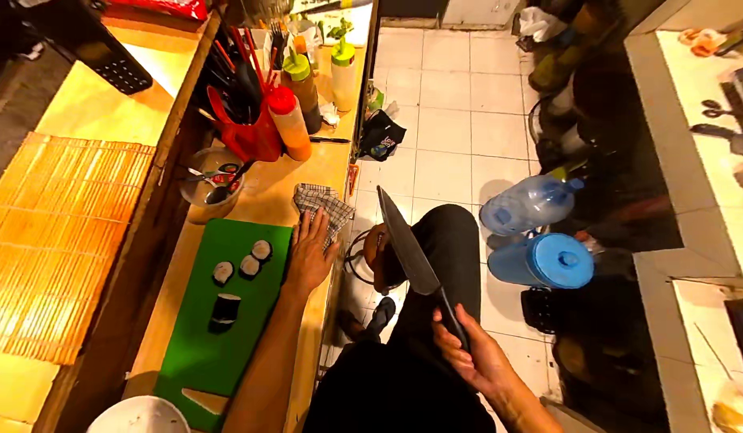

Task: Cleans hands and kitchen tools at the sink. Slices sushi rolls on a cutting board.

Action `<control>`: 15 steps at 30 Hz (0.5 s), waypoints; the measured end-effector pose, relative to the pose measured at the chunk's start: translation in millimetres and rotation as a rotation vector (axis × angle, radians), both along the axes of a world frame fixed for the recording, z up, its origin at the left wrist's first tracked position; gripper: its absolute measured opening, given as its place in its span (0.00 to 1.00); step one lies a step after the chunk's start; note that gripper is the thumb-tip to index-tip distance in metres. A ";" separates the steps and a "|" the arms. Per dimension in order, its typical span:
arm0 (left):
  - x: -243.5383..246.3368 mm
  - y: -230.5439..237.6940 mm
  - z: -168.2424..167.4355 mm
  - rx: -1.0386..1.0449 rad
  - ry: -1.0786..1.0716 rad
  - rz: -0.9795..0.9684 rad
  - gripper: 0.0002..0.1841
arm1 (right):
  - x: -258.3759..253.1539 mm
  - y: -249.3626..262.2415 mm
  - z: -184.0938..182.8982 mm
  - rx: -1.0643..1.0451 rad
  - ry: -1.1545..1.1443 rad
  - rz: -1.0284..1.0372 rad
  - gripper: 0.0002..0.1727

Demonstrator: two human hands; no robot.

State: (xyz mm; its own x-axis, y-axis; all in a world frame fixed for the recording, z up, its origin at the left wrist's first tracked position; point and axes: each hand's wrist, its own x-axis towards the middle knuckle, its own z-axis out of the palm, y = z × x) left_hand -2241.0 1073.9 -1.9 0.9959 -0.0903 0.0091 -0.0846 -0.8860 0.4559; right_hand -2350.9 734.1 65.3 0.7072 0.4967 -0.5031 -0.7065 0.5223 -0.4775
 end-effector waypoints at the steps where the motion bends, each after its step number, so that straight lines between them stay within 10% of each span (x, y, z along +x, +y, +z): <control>1: -9.2 0.7 1.7 -0.011 -0.013 0.013 0.37 | 0.9 3.8 -2.0 0.081 0.023 0.007 0.28; 15: -191.5 59.3 52.3 -0.043 -0.171 0.726 0.16 | 12.8 38.9 -14.8 -0.020 -0.201 0.291 0.25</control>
State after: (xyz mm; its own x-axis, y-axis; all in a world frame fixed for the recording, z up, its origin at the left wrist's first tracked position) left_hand -2432.5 1133.2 50.4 0.7895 0.5932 0.1575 0.4421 -0.7276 0.5244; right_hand -2338.1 773.0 50.5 0.6234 0.6833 -0.3801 -0.7153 0.3020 -0.6302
